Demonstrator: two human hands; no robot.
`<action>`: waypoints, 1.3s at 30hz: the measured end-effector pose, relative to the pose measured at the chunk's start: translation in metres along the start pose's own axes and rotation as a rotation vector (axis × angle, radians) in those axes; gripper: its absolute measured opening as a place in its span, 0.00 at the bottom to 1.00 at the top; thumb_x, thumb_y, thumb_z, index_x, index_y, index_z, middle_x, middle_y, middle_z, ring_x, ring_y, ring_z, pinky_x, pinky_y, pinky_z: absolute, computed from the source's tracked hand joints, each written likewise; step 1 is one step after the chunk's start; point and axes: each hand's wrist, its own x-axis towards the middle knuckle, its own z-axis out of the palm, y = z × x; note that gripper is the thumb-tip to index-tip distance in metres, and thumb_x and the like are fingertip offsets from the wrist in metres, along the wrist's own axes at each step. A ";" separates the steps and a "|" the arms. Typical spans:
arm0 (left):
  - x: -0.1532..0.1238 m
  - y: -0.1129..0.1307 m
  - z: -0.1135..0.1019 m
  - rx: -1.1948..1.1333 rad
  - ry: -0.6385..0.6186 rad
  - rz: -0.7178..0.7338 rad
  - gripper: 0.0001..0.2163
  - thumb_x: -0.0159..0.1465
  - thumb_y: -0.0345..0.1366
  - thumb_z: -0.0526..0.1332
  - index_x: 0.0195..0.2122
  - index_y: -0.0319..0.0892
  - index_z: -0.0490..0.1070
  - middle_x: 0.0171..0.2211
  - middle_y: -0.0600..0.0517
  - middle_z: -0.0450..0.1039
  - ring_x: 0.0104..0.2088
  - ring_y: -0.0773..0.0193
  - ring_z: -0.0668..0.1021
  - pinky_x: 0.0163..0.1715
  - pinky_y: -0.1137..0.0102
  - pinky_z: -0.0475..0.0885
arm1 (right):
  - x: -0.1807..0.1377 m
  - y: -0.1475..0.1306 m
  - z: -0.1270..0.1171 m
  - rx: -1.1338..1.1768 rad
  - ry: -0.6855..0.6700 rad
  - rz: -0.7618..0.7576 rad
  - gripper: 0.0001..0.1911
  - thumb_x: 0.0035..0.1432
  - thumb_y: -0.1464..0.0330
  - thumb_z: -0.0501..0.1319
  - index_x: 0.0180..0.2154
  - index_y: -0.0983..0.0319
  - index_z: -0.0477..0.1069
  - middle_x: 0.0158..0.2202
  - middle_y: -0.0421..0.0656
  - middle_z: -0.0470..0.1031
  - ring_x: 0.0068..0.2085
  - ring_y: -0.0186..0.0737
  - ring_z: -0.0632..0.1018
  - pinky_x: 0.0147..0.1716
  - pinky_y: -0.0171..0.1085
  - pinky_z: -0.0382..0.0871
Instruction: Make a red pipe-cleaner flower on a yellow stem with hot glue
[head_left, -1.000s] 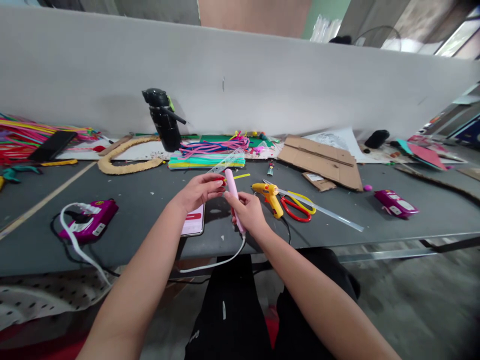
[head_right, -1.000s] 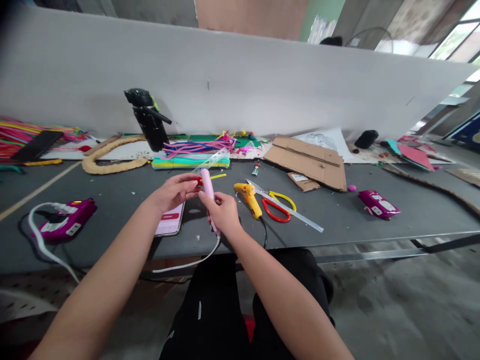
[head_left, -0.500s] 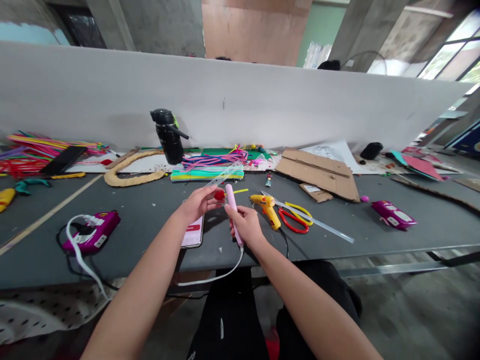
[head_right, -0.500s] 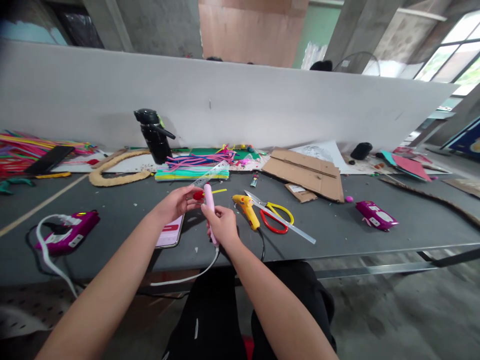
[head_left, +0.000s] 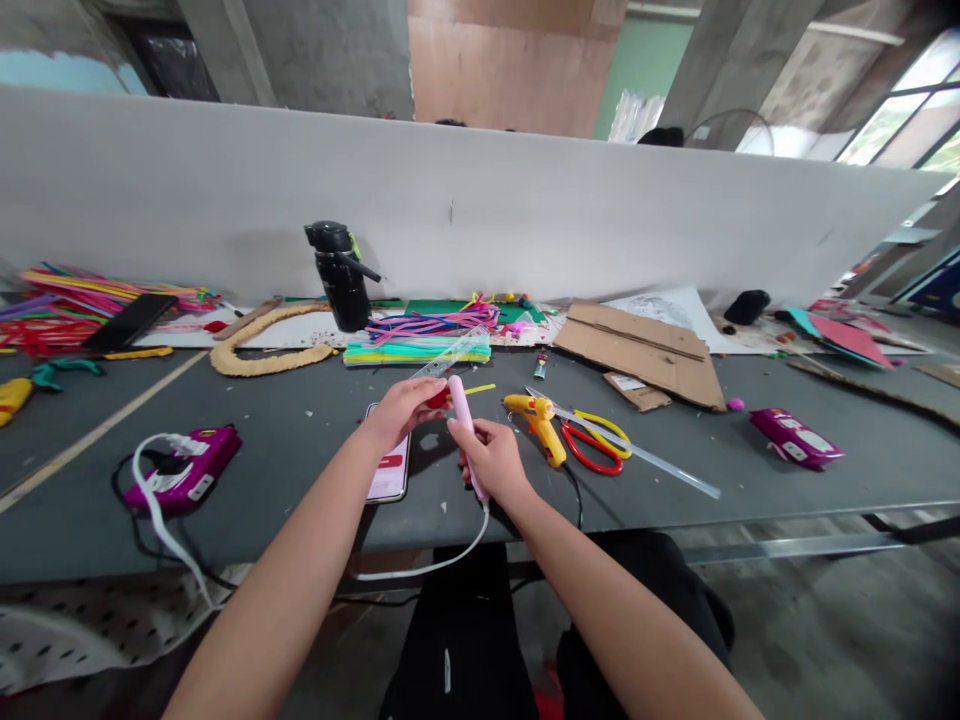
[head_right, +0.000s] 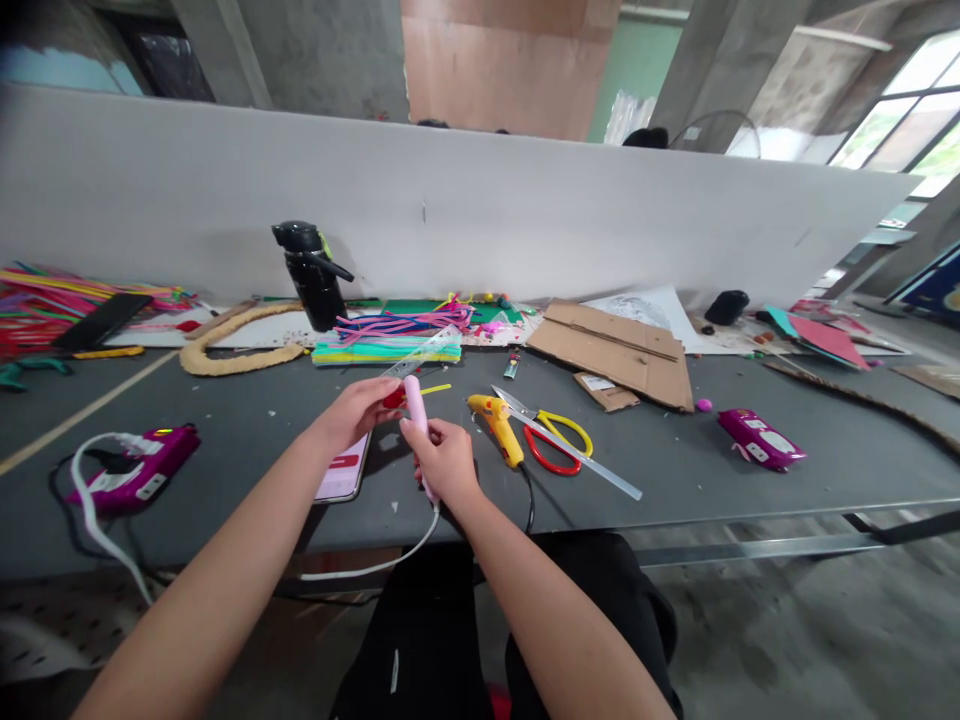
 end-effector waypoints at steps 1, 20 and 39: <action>0.000 -0.001 0.000 0.009 0.003 0.007 0.15 0.54 0.43 0.75 0.38 0.39 0.83 0.36 0.47 0.81 0.37 0.63 0.82 0.35 0.73 0.76 | 0.000 0.000 0.000 -0.009 -0.002 -0.006 0.25 0.57 0.46 0.64 0.26 0.61 0.68 0.18 0.35 0.67 0.16 0.33 0.71 0.13 0.29 0.61; 0.001 -0.003 -0.001 0.060 0.028 0.029 0.18 0.50 0.45 0.78 0.38 0.41 0.83 0.35 0.48 0.81 0.34 0.64 0.80 0.32 0.74 0.74 | -0.003 -0.002 0.001 -0.047 0.000 -0.036 0.24 0.57 0.46 0.63 0.25 0.59 0.66 0.18 0.35 0.66 0.17 0.34 0.71 0.15 0.31 0.63; 0.000 -0.002 -0.004 0.008 -0.037 -0.027 0.11 0.54 0.36 0.73 0.36 0.38 0.81 0.32 0.49 0.78 0.29 0.67 0.78 0.28 0.75 0.73 | -0.001 0.002 0.000 -0.051 0.025 -0.046 0.25 0.58 0.45 0.62 0.26 0.60 0.67 0.18 0.36 0.67 0.17 0.34 0.71 0.14 0.30 0.61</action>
